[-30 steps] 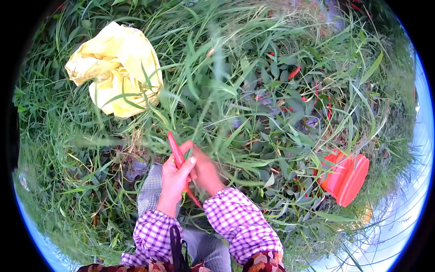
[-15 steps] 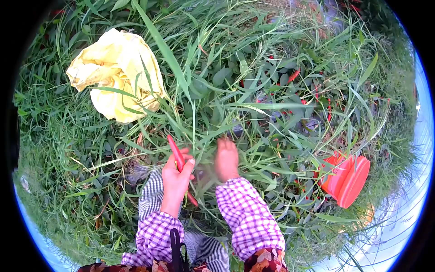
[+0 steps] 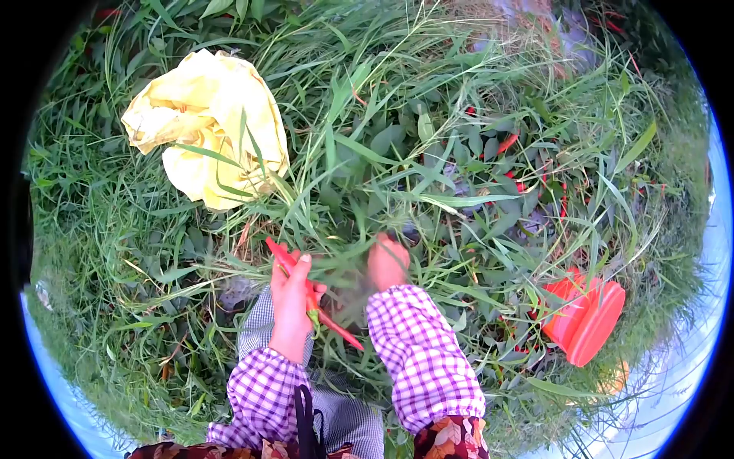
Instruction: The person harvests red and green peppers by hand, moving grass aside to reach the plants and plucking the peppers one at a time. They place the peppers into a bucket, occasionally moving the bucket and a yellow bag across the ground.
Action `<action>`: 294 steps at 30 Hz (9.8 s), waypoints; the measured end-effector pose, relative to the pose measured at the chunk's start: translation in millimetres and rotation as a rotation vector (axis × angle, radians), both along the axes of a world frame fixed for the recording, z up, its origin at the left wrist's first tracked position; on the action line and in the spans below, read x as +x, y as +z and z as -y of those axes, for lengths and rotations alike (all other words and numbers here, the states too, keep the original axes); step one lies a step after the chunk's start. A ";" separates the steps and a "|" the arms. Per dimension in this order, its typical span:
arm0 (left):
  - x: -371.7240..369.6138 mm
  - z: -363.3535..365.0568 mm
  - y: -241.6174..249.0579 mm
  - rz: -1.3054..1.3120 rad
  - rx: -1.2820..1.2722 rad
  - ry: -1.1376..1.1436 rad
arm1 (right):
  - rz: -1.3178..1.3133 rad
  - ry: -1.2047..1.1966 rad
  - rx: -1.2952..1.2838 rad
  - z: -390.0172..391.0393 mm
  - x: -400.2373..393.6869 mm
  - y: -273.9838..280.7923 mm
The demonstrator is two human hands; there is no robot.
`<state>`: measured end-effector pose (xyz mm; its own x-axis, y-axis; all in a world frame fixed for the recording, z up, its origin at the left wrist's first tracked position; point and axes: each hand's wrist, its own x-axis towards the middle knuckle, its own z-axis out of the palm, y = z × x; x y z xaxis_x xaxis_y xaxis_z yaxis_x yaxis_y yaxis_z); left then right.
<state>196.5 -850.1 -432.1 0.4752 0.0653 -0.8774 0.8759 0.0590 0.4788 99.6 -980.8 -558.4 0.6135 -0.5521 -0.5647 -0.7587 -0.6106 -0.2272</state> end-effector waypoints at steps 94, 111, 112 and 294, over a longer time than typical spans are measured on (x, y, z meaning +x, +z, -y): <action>-42.1 83.0 38.4 0.167 -0.401 -0.359 | 0.527 0.485 -0.301 142.9 -55.0 318.0; -17.1 72.6 23.8 0.375 -0.324 -0.304 | 0.501 0.218 0.155 31.6 12.6 8.6; -17.1 74.6 23.1 0.379 -0.305 -0.312 | 0.508 0.159 0.222 32.0 12.9 19.5; -244.4 31.9 -172.3 -0.508 -0.298 -0.951 | 0.765 -2.121 0.646 -307.8 -304.0 252.1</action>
